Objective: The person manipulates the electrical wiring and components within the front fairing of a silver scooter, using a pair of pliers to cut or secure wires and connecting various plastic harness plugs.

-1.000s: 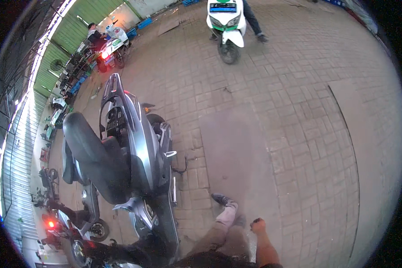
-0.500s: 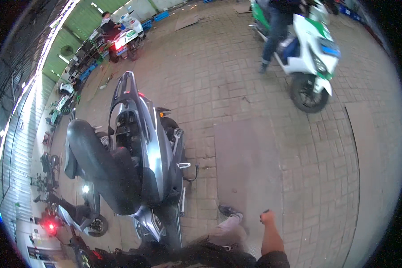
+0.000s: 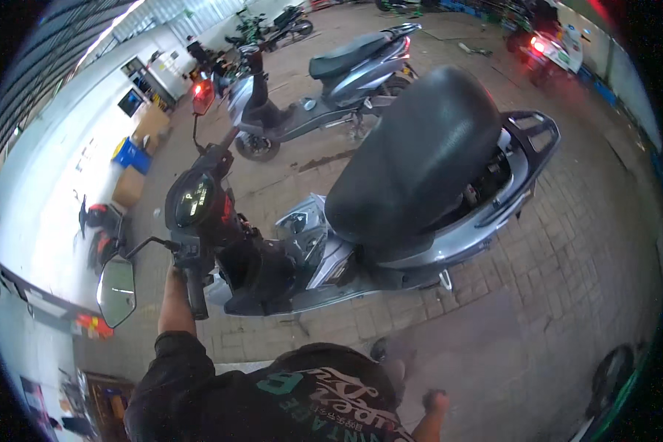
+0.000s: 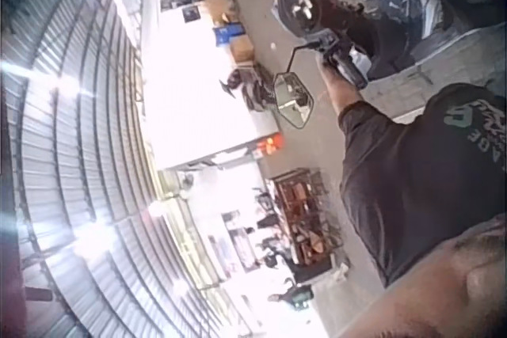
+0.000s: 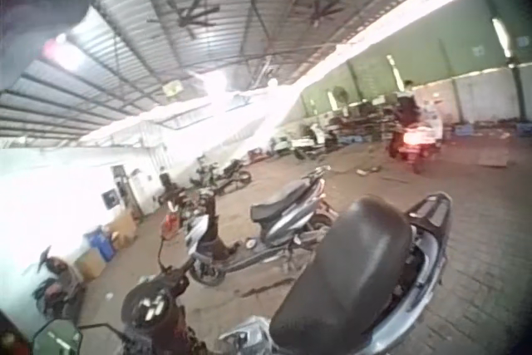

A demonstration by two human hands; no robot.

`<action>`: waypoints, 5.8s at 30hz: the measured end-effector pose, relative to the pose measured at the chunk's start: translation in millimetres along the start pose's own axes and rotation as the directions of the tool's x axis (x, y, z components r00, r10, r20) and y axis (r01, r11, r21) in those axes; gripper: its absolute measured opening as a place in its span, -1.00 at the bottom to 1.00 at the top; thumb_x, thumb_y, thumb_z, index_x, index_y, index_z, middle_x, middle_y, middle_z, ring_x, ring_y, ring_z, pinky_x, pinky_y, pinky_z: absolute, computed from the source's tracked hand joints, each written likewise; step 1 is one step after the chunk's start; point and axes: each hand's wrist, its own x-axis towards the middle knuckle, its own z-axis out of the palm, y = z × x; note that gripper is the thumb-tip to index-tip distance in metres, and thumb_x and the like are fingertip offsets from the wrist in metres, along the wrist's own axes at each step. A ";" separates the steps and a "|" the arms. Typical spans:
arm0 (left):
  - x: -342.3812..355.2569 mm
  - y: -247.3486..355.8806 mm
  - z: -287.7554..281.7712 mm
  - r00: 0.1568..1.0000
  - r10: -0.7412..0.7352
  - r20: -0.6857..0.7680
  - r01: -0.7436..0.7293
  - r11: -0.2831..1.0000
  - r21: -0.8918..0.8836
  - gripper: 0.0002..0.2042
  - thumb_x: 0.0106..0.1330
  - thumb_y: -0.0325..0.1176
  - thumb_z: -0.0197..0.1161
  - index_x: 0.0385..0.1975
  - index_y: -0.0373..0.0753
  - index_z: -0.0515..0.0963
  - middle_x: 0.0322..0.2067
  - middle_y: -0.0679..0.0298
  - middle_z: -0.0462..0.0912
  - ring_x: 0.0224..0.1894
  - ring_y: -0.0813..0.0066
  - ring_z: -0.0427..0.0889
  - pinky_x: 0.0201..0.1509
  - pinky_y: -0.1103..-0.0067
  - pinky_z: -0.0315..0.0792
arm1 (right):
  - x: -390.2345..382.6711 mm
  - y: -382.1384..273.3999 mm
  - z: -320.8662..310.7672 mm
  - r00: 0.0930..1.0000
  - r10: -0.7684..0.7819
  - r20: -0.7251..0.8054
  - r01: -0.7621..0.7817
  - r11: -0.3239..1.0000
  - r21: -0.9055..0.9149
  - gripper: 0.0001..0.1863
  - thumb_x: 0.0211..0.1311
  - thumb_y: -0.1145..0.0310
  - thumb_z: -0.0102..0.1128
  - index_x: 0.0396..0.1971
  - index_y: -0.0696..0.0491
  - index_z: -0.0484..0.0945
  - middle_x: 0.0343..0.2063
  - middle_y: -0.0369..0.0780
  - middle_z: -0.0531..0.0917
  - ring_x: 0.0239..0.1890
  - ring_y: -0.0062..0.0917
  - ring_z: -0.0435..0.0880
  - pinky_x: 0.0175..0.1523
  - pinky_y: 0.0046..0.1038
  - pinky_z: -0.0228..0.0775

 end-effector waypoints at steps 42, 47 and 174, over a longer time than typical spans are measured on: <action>-32.3 -23.3 371.8 0.893 -0.039 0.447 -0.104 0.951 0.291 -0.63 0.17 -0.11 -0.04 -0.23 -0.30 0.44 -0.36 0.13 0.50 -0.39 0.27 0.48 -0.33 0.38 0.40 | 20.8 -229.6 110.7 0.933 -0.087 -0.350 -0.164 0.762 -0.627 -0.79 -0.13 0.49 0.08 -0.43 0.23 0.55 -0.45 0.00 0.63 -0.38 -0.24 0.65 -0.28 -0.34 0.48; -40.7 -28.0 393.8 0.879 -0.048 0.475 -0.111 0.947 0.302 -0.63 0.17 -0.11 -0.04 -0.24 -0.30 0.45 -0.37 0.13 0.50 -0.40 0.27 0.48 -0.33 0.38 0.40 | 20.4 -226.8 106.2 0.945 -0.089 -0.313 -0.149 0.737 -0.659 -0.81 -0.14 0.51 0.06 -0.46 0.24 0.55 -0.57 -0.04 0.62 -0.53 -0.31 0.65 -0.40 -0.38 0.49; 54.0 -26.9 8.2 0.575 0.103 0.812 -0.357 0.924 0.136 -0.61 -0.03 -0.29 0.32 -0.22 -0.30 0.42 -0.20 0.05 0.46 -0.16 0.04 0.48 -0.13 0.34 0.39 | -402.5 -71.9 530.6 0.513 -0.823 0.243 0.778 0.326 -0.537 -0.82 0.20 0.50 0.00 -0.19 0.19 0.41 -0.37 -0.24 0.52 -0.43 -0.64 0.48 -0.42 -0.59 0.33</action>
